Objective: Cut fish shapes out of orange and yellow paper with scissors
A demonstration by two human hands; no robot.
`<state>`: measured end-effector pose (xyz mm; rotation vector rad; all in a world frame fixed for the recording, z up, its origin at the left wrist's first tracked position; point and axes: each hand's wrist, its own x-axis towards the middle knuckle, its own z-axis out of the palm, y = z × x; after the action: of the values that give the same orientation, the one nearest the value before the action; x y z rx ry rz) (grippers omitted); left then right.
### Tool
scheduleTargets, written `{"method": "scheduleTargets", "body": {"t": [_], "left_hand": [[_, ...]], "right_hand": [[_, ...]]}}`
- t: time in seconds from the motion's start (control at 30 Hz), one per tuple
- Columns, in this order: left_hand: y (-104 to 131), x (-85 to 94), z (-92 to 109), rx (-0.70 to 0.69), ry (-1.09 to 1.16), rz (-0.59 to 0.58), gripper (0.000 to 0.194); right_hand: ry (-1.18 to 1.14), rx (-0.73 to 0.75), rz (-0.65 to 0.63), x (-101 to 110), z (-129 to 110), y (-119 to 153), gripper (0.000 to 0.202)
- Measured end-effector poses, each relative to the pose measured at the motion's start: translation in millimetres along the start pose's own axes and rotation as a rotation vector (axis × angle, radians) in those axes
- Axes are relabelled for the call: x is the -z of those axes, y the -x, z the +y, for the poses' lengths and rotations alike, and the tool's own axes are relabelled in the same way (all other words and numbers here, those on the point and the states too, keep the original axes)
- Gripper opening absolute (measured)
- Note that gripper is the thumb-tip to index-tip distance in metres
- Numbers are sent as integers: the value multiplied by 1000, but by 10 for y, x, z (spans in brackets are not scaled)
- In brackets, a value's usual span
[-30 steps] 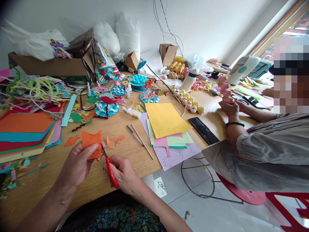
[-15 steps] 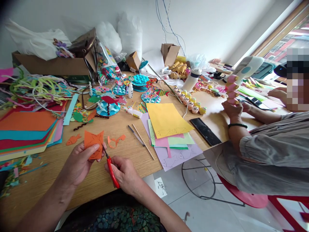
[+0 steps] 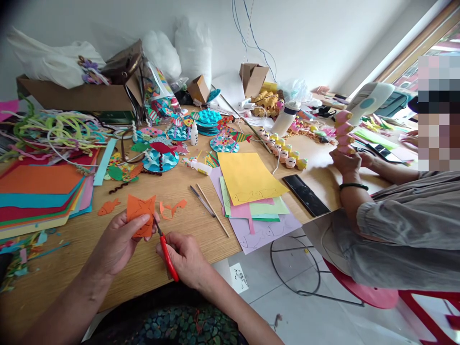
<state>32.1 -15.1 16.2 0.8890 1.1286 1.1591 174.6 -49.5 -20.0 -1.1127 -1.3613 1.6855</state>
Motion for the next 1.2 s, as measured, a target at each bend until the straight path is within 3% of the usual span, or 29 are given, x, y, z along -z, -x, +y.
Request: {"method": "scheduleTargets", "body": {"t": [0.53, 1.2], "left_hand": [[-1, -14, 8, 94, 12, -6, 14], [-21, 31, -59, 67, -11, -18, 16]], "right_hand": [[63, 62, -8, 35, 106, -3, 50], [55, 4, 20, 16, 15, 26, 48]]}}
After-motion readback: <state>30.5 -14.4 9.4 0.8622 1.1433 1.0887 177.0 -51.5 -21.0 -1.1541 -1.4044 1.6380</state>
